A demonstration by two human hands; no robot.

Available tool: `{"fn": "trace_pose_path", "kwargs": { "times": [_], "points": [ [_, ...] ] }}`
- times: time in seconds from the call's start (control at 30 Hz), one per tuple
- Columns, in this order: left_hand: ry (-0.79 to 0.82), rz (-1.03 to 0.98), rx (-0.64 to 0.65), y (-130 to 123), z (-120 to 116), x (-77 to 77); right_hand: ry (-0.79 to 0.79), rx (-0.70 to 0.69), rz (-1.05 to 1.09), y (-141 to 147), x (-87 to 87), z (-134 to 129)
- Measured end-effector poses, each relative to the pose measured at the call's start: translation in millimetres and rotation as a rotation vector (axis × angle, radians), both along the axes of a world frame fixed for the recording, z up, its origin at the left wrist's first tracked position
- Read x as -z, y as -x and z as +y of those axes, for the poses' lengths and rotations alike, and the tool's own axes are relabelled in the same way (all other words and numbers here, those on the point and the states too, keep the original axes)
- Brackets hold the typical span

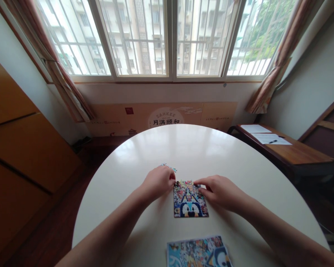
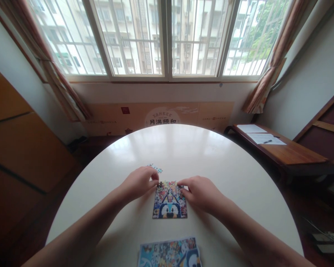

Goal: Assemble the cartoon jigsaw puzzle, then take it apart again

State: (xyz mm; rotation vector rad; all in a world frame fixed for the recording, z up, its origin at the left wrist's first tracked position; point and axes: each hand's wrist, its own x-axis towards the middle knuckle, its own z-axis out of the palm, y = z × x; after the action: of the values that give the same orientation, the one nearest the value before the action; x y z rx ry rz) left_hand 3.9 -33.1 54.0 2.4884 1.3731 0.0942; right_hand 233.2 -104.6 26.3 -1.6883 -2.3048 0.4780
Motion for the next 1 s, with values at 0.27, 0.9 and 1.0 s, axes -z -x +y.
{"fn": "trace_pose_path", "kwargs": {
  "times": [0.27, 0.9, 1.0],
  "points": [
    [0.006, -0.297, -0.095, 19, 20, -1.2, 0.029, -0.002, 0.009, 0, -3.9, -3],
    [-0.286, -0.197, -0.243, 35, 49, 20.1, 0.027, -0.012, -0.016, 0, -4.7, -4],
    [-0.337, -0.172, -0.203, 28, 49, 31.3, 0.034, -0.011, -0.014, 1, -5.1, -4]
  ]
}}
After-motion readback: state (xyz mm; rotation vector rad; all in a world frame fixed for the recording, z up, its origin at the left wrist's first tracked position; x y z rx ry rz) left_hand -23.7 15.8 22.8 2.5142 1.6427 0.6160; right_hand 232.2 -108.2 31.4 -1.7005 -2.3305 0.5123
